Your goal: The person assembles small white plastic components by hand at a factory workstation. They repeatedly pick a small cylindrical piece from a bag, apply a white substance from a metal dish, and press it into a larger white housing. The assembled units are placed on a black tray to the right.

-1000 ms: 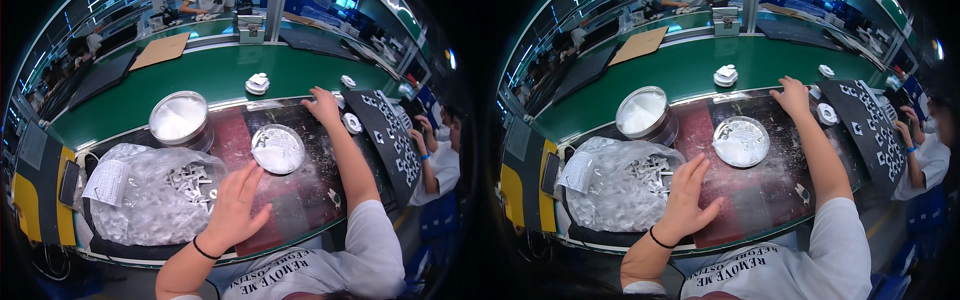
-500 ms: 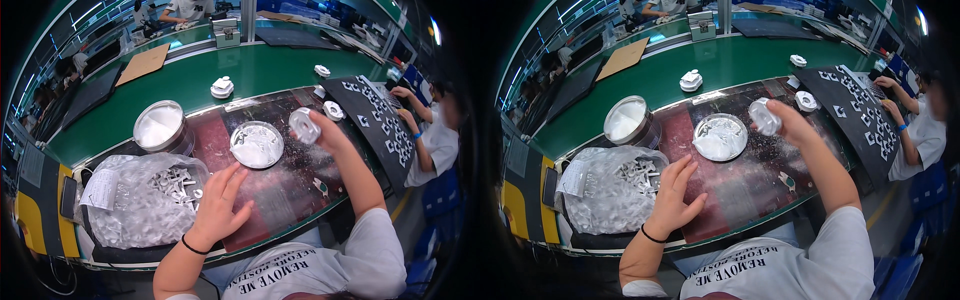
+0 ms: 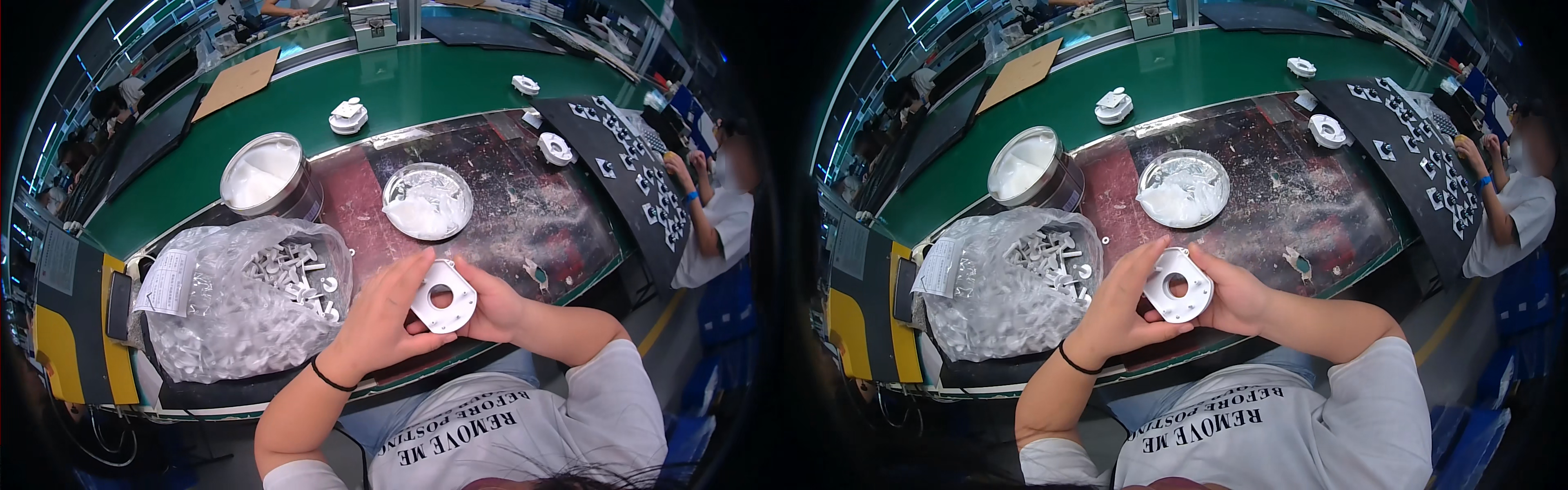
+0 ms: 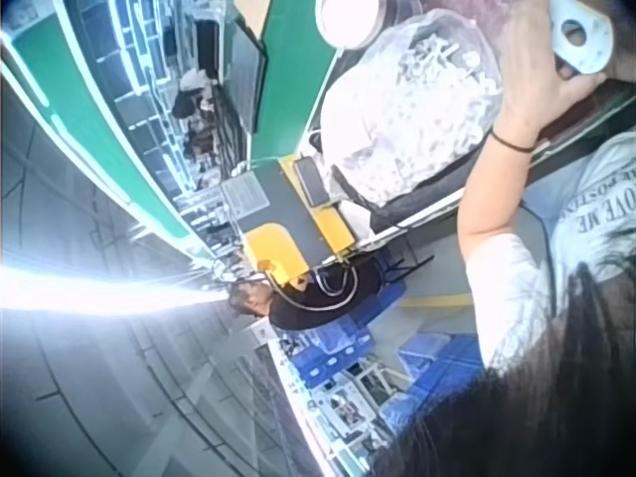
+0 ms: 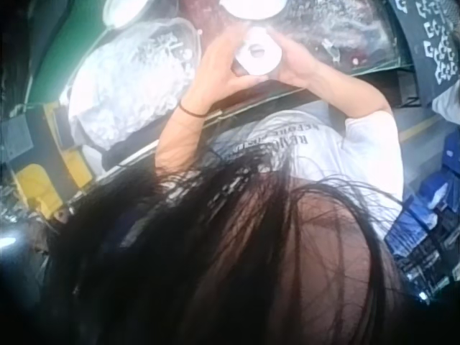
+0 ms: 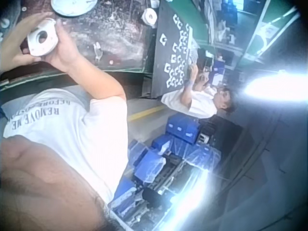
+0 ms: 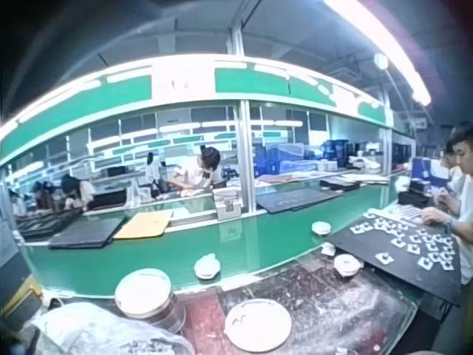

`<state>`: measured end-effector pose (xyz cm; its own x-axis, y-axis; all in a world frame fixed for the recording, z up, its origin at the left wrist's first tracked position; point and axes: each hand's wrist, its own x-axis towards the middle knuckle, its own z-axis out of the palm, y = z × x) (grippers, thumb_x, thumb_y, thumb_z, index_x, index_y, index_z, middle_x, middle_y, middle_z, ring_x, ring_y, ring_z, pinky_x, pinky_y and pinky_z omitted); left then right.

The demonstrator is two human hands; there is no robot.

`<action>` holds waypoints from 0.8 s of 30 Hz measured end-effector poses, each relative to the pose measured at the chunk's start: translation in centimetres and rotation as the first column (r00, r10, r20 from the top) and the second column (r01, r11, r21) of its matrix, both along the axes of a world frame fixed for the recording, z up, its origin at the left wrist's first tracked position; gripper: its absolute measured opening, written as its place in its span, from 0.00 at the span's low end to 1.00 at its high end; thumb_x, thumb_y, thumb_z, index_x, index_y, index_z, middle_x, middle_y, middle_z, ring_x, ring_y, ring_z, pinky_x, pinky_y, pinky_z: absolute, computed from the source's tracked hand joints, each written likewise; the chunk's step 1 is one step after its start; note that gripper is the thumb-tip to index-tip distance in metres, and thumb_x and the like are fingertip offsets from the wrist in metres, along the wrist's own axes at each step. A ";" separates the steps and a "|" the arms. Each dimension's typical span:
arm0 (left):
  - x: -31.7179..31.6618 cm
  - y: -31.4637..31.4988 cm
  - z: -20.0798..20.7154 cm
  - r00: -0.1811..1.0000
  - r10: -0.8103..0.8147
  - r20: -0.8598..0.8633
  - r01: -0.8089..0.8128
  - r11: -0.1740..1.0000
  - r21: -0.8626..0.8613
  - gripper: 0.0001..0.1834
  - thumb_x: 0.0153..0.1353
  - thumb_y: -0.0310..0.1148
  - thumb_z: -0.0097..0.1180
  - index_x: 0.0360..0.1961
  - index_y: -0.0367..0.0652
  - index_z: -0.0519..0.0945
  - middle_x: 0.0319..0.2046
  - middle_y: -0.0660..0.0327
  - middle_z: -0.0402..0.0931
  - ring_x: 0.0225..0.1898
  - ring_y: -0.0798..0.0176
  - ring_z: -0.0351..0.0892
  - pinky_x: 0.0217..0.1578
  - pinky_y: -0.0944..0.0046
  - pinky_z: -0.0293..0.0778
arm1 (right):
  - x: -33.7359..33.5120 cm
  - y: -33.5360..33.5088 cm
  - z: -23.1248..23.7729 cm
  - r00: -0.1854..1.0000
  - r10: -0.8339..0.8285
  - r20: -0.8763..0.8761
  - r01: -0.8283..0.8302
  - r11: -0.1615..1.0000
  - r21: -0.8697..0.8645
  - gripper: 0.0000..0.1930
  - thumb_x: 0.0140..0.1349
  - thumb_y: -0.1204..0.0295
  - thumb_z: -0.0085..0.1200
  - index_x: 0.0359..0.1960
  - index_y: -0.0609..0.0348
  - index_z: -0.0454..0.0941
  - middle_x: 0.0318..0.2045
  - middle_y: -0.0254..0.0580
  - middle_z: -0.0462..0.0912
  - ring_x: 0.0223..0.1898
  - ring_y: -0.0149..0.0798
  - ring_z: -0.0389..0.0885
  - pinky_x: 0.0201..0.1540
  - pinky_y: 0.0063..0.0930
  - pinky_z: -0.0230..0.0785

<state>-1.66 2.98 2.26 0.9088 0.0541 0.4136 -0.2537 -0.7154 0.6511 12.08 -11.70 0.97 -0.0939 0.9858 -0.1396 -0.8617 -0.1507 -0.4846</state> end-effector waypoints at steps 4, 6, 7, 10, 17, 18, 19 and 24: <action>0.2 0.0 -0.1 0.998 0.003 0.061 -0.004 1.000 0.017 0.57 0.38 0.46 0.73 0.66 0.37 0.53 0.60 0.45 0.61 0.58 0.43 0.65 0.56 0.52 0.63 | 0.3 0.0 0.1 0.843 -0.204 0.497 0.188 0.979 0.082 0.29 0.65 0.60 0.49 0.64 0.56 0.54 0.56 0.49 0.70 0.57 0.49 0.71 0.54 0.35 0.68; 0.1 0.2 -0.1 0.996 -0.025 0.086 0.027 0.999 -0.023 0.59 0.38 0.47 0.73 0.67 0.38 0.51 0.61 0.45 0.60 0.58 0.43 0.65 0.56 0.52 0.63 | 1.3 -0.7 2.5 0.596 -0.211 0.775 0.136 0.977 0.162 0.41 0.50 0.68 0.65 0.64 0.55 0.54 0.57 0.47 0.69 0.57 0.44 0.71 0.55 0.35 0.66; 0.0 0.4 -0.3 0.996 -0.069 0.065 0.075 0.992 -0.105 0.61 0.38 0.48 0.73 0.67 0.38 0.48 0.62 0.45 0.58 0.59 0.45 0.65 0.57 0.53 0.63 | 1.5 -0.8 3.6 0.350 -0.257 0.901 0.050 0.965 0.256 0.43 0.48 0.68 0.67 0.64 0.55 0.54 0.57 0.47 0.69 0.56 0.44 0.71 0.55 0.36 0.66; 0.0 0.6 -1.7 0.978 -0.208 0.009 0.182 0.834 -0.521 0.59 0.41 0.47 0.72 0.67 0.37 0.48 0.62 0.45 0.59 0.61 0.49 0.64 0.58 0.55 0.62 | 2.3 -0.3 3.9 -0.052 -0.402 0.914 -0.233 0.895 0.381 0.49 0.38 0.69 0.72 0.63 0.53 0.55 0.56 0.48 0.70 0.55 0.51 0.71 0.58 0.42 0.62; 0.0 -0.2 -0.6 0.978 -0.203 -0.050 0.113 0.715 -0.690 0.48 0.49 0.39 0.67 0.66 0.36 0.53 0.53 0.48 0.68 0.54 0.54 0.70 0.54 0.61 0.65 | 2.5 0.5 4.1 -0.159 -0.626 0.764 -0.297 0.768 0.567 0.47 0.36 0.68 0.72 0.62 0.53 0.60 0.57 0.49 0.69 0.55 0.55 0.70 0.56 0.42 0.63; -0.2 -0.2 -0.4 0.983 -0.177 -0.051 0.096 0.730 -0.676 0.48 0.48 0.41 0.68 0.66 0.37 0.54 0.52 0.48 0.69 0.53 0.54 0.71 0.54 0.61 0.65 | 2.3 0.5 4.2 -0.183 -0.630 0.755 -0.254 0.772 0.583 0.45 0.36 0.67 0.72 0.60 0.53 0.62 0.56 0.49 0.70 0.54 0.54 0.71 0.56 0.42 0.64; -0.3 -0.3 -0.1 0.987 -0.154 -0.052 0.081 0.743 -0.664 0.48 0.47 0.42 0.68 0.65 0.37 0.55 0.51 0.47 0.70 0.52 0.54 0.72 0.53 0.61 0.66 | 2.3 0.4 4.3 -0.210 -0.630 0.748 -0.207 0.776 0.596 0.43 0.36 0.66 0.72 0.59 0.54 0.65 0.55 0.48 0.71 0.54 0.53 0.71 0.55 0.41 0.64; -0.2 0.2 0.3 0.982 -0.002 -0.187 -0.023 0.991 -0.130 0.50 0.39 0.51 0.71 0.60 0.37 0.63 0.47 0.46 0.72 0.48 0.47 0.73 0.50 0.55 0.67 | 3.6 -0.9 2.6 -0.312 -0.409 0.858 -0.162 0.912 0.376 0.29 0.41 0.63 0.68 0.49 0.57 0.76 0.47 0.42 0.78 0.50 0.46 0.75 0.53 0.37 0.66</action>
